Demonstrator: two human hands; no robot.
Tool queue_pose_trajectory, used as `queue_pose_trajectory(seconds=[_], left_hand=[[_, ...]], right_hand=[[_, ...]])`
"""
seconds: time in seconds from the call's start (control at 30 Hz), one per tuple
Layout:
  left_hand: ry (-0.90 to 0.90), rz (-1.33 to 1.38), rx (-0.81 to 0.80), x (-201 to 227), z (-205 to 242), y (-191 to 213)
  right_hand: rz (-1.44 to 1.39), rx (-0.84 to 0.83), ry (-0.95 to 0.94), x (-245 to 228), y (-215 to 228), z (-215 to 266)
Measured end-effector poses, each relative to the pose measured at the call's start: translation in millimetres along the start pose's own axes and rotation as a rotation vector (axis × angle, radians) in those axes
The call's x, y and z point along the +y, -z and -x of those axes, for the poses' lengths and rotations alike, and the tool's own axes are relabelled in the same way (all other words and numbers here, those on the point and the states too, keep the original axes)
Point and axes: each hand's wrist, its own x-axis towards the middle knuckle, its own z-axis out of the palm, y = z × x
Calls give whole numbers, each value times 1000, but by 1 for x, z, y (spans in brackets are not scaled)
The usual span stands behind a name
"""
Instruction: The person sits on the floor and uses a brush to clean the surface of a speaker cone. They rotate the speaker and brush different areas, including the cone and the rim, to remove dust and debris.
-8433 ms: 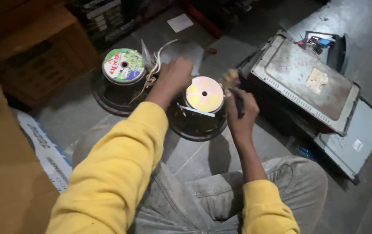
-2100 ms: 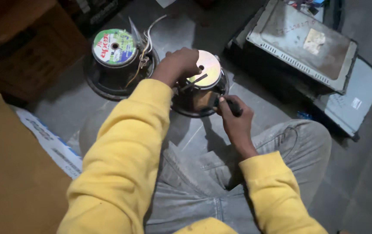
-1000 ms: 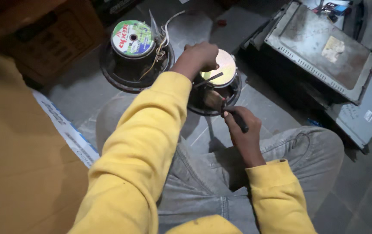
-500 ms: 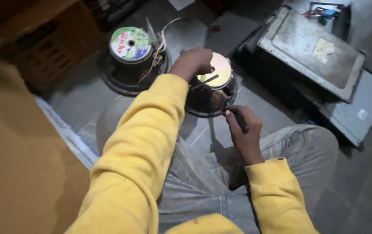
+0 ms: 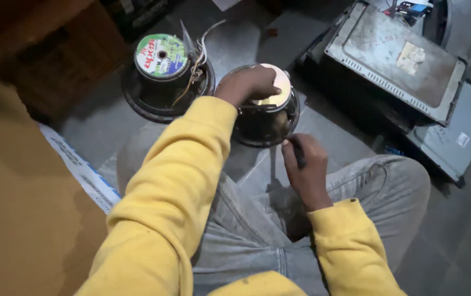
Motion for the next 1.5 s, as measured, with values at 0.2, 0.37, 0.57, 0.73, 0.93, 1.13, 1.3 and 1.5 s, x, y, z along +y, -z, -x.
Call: queue_pose_trajectory(seconds=[0.2,0.37,0.57,0.73,0.93,1.13,1.3,1.5], left_hand=[[-15,47,-97,9,4,-19],[-20,-25,-82,9,8,-20],[50,-69,27,6,9,-20],[-63,-68,135,-2,7,-37],[-103,-65,259,-11,-2,-33],[-40,-112,195,-6,-2,-30],[46,-168,199,15,-1,-24],[98,-299,278,24,18,-44]], right_hand=[[94,162,-50,9,10,-4],[-440,315,-524,44,17,-37],[-86,369,-317,94,7,-45],[-195,183,-427,100,6,-36],[-583,122,-569,87,1,-46],[-619,274,-535,87,0,-44],[-302,281,-576,78,11,-33],[-349,205,-586,60,-1,-41]])
